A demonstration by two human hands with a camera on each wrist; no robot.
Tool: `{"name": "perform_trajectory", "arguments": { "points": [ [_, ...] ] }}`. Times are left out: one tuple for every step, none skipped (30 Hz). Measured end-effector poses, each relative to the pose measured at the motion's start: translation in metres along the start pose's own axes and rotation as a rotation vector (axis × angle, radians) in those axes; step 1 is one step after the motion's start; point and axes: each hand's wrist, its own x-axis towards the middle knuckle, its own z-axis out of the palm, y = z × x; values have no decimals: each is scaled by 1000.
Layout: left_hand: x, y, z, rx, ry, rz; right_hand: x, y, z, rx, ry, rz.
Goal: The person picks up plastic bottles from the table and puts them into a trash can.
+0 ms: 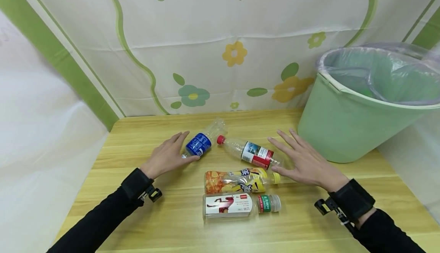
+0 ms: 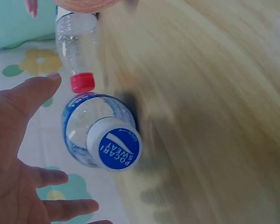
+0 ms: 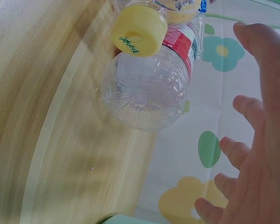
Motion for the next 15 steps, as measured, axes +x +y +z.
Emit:
{"name": "perform_trajectory", "arguments": {
  "points": [
    [2, 0, 1, 2, 0, -1, 0, 0, 0, 0, -1, 1],
    [4, 1, 3, 6, -1, -4, 0, 0, 0, -2, -1, 1],
    [5, 1, 4, 7, 0, -5, 0, 0, 0, 0, -1, 1],
    [6, 2, 5, 11, 1, -5, 0, 0, -1, 1, 0, 1],
    [7, 3, 6, 15, 3, -4, 0, 0, 0, 3, 0, 0],
    [8, 3, 7, 21, 3, -4, 0, 0, 0, 4, 0, 1],
    [9, 4, 8, 24, 1, -4, 0, 0, 0, 5, -1, 2],
    [10, 4, 10, 26, 0, -3, -1, 0, 0, 6, -1, 2],
    [10, 4, 11, 26, -2, -3, -1, 0, 0, 7, -1, 3],
    [11, 4, 12, 26, -7, -4, -1, 0, 0, 8, -2, 3],
    [11, 4, 13, 24, -12, -6, -1, 1, 0, 9, -2, 4],
    [12, 4, 14, 22, -18, -9, -1, 1, 0, 8, -2, 6],
    [12, 3, 15, 20, -22, -11, -1, 1, 1, 9, -3, 6],
    [12, 4, 16, 17, -23, -13, -1, 1, 1, 9, -3, 7],
    [12, 4, 16, 13, -23, -13, -1, 1, 1, 8, -2, 7]
  ]
}}
